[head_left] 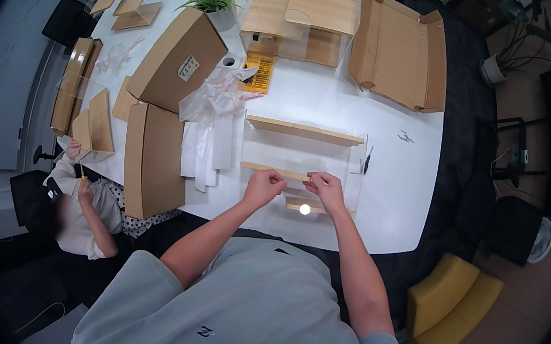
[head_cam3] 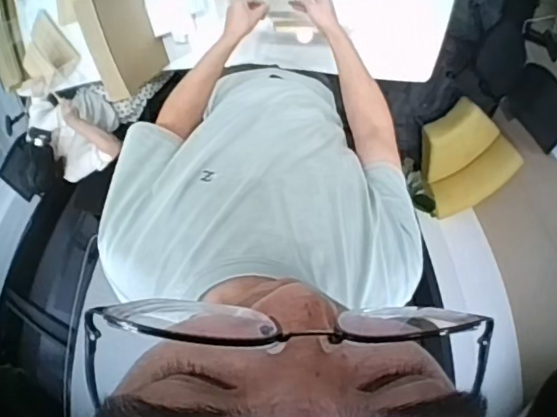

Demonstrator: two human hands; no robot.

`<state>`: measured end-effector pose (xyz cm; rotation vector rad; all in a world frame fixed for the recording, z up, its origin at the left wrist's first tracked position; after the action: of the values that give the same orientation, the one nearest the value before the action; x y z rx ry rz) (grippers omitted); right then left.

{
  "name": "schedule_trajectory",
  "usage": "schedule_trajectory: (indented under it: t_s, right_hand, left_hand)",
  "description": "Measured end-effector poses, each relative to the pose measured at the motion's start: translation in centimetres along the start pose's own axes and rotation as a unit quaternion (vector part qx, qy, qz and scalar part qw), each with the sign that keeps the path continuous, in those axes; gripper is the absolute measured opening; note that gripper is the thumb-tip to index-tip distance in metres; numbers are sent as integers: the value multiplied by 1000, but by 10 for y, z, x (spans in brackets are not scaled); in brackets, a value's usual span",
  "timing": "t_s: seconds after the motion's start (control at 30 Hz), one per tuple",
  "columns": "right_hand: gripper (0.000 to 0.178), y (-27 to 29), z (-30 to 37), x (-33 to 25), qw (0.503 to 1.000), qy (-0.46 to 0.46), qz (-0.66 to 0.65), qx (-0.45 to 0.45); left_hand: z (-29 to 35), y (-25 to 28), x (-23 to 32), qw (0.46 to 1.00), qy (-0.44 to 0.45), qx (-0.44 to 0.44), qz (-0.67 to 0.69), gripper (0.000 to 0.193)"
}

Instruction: The person assembles a small wooden shelf unit on a white table. They insert wooden slats into a clear acrylic frame and secure them using a screwdriver. Another person is visible in the background working on similar items.

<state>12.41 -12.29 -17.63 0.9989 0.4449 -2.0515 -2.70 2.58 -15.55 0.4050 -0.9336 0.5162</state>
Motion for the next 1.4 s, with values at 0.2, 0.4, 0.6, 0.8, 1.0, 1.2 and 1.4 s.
schedule_trajectory:
  t_s: [0.2, 0.4, 0.6, 0.8, 1.0, 1.2, 1.4]
  right_hand:
    - [28, 1, 2, -5, 998, 1, 57, 22]
    - [32, 28, 52, -40, 912, 179, 333, 162]
    - [36, 60, 102, -33, 789, 182, 476, 344]
    - [30, 72, 93, 10, 850, 61, 419, 314]
    - [26, 84, 88, 9, 860, 46, 391, 325]
    - [28, 177, 31, -7, 812, 15, 450, 371]
    - [29, 254, -75, -32, 744, -36, 575, 337]
  left_hand:
    - [4, 16, 2, 994, -68, 38, -83, 19]
    - [32, 79, 10, 930, -162, 169, -284, 53]
    - [35, 85, -24, 961, -25, 15, -274, 55]
    - [36, 98, -31, 950, -65, 25, -304, 53]
    - [41, 94, -10, 954, -14, 9, -298, 57]
    - [48, 91, -21, 943, -131, 116, -285, 54]
    - [84, 93, -9, 947, -138, 174, -234, 27]
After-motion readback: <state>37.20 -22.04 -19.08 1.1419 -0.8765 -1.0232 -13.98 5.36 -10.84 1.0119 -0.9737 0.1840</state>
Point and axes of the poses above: each hand's wrist, its own z-axis away from the middle knuckle, its own y-axis out of the back of the hand, x = y × z, the point moved 1 cm from there along -z, towards the middle knuckle, and after that the axes turned 15 degrees about z, right-handed, at the moved point
